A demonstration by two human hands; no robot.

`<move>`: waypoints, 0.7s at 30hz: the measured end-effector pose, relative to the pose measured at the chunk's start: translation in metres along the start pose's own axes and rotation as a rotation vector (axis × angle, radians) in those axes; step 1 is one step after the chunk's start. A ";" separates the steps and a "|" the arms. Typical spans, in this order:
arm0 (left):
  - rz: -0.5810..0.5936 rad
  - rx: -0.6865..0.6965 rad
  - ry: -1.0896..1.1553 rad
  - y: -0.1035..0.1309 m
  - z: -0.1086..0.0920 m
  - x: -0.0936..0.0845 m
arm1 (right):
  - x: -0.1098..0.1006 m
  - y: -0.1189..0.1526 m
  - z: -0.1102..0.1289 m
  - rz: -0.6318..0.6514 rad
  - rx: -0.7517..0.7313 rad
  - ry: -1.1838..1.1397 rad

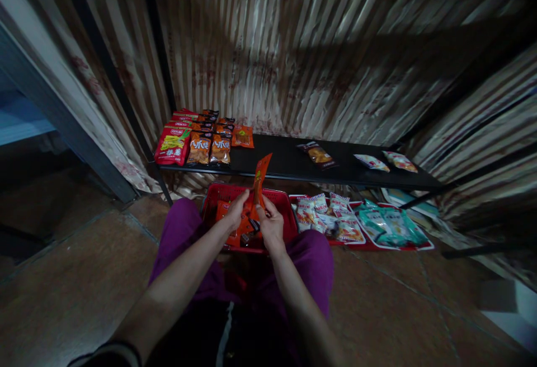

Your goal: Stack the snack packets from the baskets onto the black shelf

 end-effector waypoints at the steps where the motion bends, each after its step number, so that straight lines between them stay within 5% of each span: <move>1: -0.003 -0.007 0.018 0.001 -0.001 0.002 | 0.002 0.001 0.003 0.010 -0.040 0.087; 7: 0.098 0.087 0.050 0.012 -0.016 0.019 | 0.017 0.009 0.009 0.061 -0.205 0.579; 14: -0.085 0.025 0.054 0.017 -0.015 -0.002 | 0.029 0.019 0.009 0.230 -0.228 0.599; 21: 0.010 -0.153 0.128 0.024 -0.007 -0.009 | -0.040 -0.051 0.011 -0.204 -0.051 0.113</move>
Point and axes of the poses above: each hand's wrist, its own y-axis away from the middle knuckle, its own x-axis out of the palm, z = x × y, the point moved 7 cm from there along -y, towards the middle knuckle, and after that the axes turned 6 degrees about z, right-handed, at the moved point
